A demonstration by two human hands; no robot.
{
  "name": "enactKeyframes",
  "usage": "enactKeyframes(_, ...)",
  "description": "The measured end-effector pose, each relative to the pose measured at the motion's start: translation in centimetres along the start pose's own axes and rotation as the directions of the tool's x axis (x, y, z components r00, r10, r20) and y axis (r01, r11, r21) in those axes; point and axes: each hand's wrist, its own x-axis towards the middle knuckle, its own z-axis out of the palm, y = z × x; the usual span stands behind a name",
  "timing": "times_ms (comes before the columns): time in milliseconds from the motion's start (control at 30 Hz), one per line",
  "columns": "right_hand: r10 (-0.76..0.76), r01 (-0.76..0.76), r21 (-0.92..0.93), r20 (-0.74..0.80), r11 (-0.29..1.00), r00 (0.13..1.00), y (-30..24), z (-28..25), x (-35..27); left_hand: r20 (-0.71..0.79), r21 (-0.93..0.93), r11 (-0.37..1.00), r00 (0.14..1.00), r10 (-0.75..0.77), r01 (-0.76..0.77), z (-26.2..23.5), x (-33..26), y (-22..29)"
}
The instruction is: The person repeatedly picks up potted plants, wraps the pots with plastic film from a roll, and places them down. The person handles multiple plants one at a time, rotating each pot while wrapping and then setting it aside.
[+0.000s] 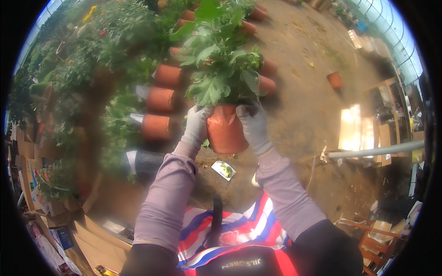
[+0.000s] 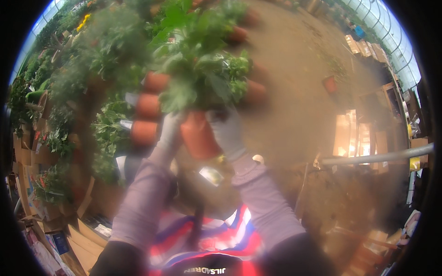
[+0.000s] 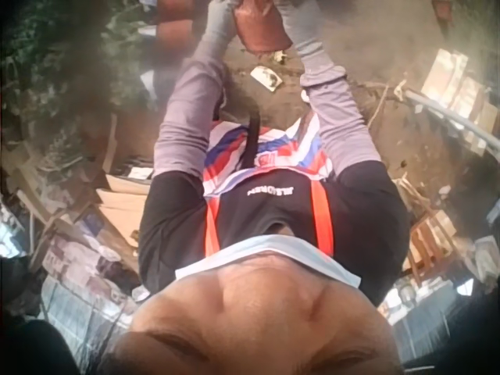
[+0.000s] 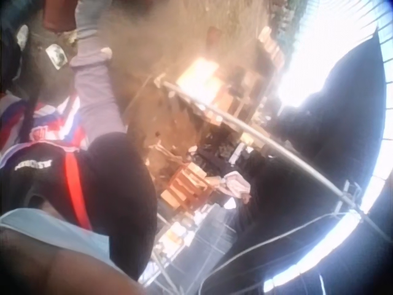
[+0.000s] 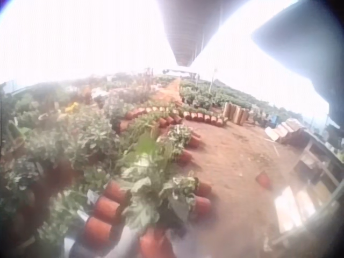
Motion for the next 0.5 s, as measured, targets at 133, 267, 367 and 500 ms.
enactKeyframes(133,-0.090,0.086,-0.071,-0.054,0.994,0.994,0.4,0.0,-0.1,0.036,0.086,0.915,0.917,-0.397,0.393,-0.4,-0.2,3.2)
enactKeyframes(267,-0.181,0.166,-0.180,-0.070,0.969,0.981,0.2,-0.1,0.2,0.229,0.103,0.947,0.919,-0.321,0.305,-0.4,-0.1,5.4)
enactKeyframes(367,-0.349,0.306,-0.454,-0.012,0.837,0.937,-0.1,0.4,0.1,0.355,0.284,0.934,0.881,-0.314,0.218,-0.4,0.0,5.7)
enactKeyframes(500,-0.350,0.321,-0.714,0.114,0.622,0.930,-0.4,1.3,-0.3,0.437,-0.041,0.838,0.764,-0.474,0.544,-0.6,-0.6,4.6)
